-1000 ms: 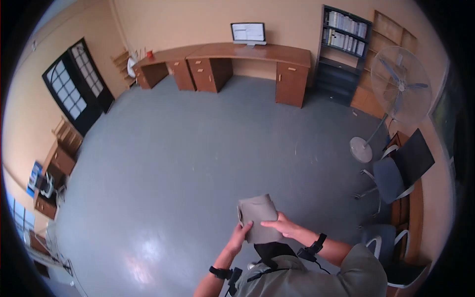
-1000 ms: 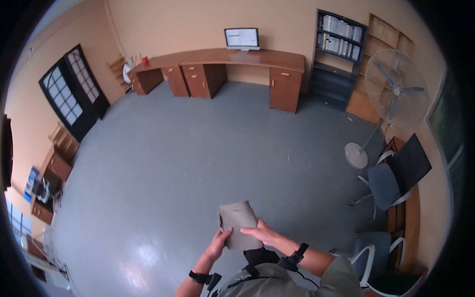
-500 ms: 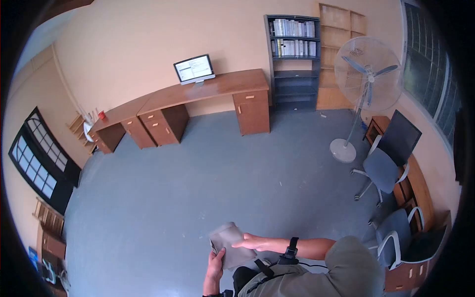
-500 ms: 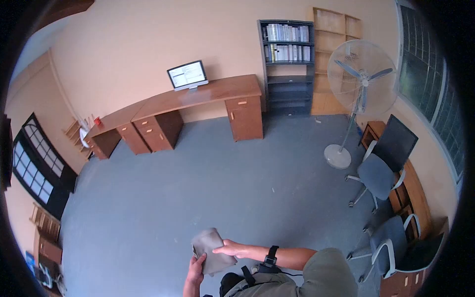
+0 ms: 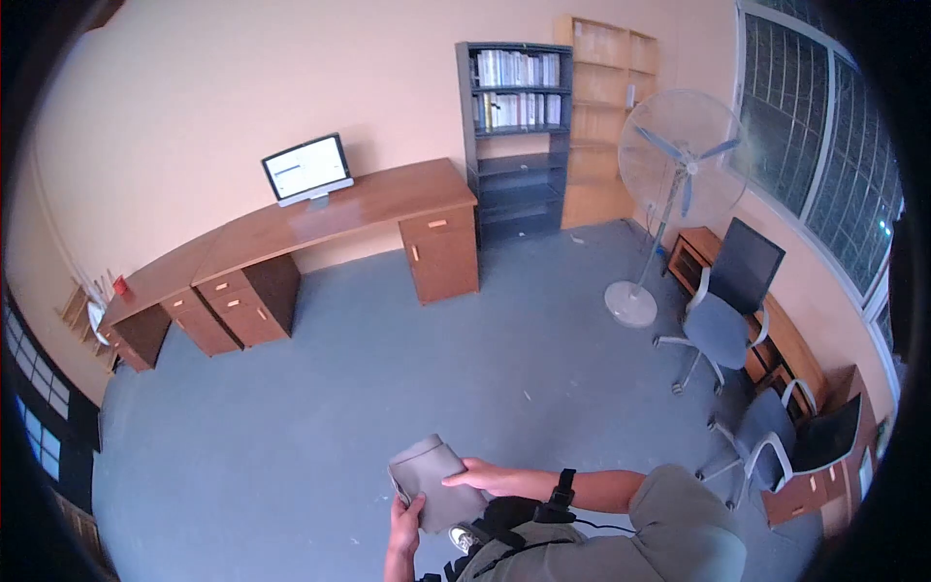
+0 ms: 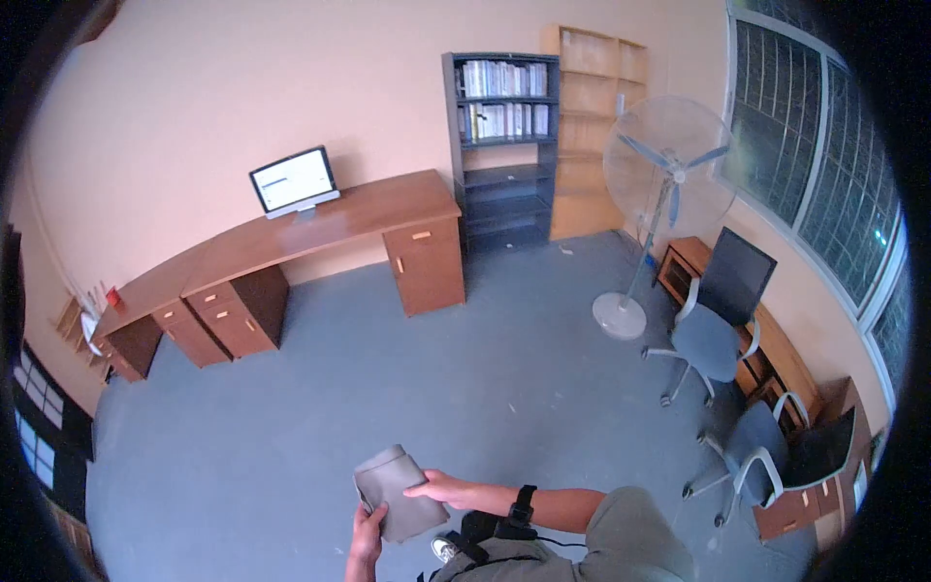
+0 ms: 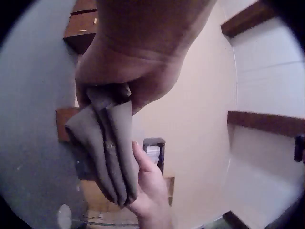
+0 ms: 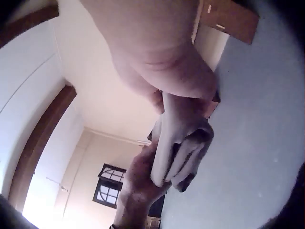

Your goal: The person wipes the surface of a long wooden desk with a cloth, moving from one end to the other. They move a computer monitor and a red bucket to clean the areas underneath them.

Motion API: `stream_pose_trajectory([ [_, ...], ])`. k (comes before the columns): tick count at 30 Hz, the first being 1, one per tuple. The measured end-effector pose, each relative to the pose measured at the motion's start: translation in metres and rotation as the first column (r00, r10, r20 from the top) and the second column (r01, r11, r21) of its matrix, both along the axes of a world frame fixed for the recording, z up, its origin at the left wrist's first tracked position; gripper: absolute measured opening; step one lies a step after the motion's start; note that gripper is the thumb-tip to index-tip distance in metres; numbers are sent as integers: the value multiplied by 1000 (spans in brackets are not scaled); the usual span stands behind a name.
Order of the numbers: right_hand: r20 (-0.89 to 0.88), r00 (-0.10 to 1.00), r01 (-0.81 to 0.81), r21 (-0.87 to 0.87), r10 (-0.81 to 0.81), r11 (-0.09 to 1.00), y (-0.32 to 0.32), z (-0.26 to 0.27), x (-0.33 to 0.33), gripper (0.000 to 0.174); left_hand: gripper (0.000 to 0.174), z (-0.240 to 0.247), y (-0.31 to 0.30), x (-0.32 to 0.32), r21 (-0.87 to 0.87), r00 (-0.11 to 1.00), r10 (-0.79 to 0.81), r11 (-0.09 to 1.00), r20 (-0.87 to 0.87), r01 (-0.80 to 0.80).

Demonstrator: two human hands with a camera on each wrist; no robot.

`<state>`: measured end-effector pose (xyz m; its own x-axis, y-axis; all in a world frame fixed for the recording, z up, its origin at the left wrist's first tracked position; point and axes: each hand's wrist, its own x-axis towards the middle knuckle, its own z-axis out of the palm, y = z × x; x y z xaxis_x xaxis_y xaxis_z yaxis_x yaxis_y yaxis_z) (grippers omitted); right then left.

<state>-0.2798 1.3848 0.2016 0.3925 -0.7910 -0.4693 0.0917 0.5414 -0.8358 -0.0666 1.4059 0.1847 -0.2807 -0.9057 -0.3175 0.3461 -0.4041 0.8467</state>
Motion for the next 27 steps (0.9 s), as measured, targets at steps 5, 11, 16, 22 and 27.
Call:
stream_pose_trajectory([
  [5,70,987,141,53,-145,989,-67,-25,-8,44,52,-24,-91,-2,15,989,-112,994,99,111],
  [11,-367,876,211,-295,-314,932,-186,-76,-64,45,74,-24,-221,-46,-114,862,-202,952,466,285],
  [16,-491,787,147,-440,-374,886,-281,-25,-84,44,72,10,-321,-113,197,857,-473,878,206,437],
  [22,-334,906,75,-475,-259,877,-375,18,-98,43,75,25,-422,-158,138,950,-298,949,98,283],
  [27,-68,968,198,-382,-241,903,-438,25,-136,54,65,20,-488,-185,70,982,-187,980,10,186],
])
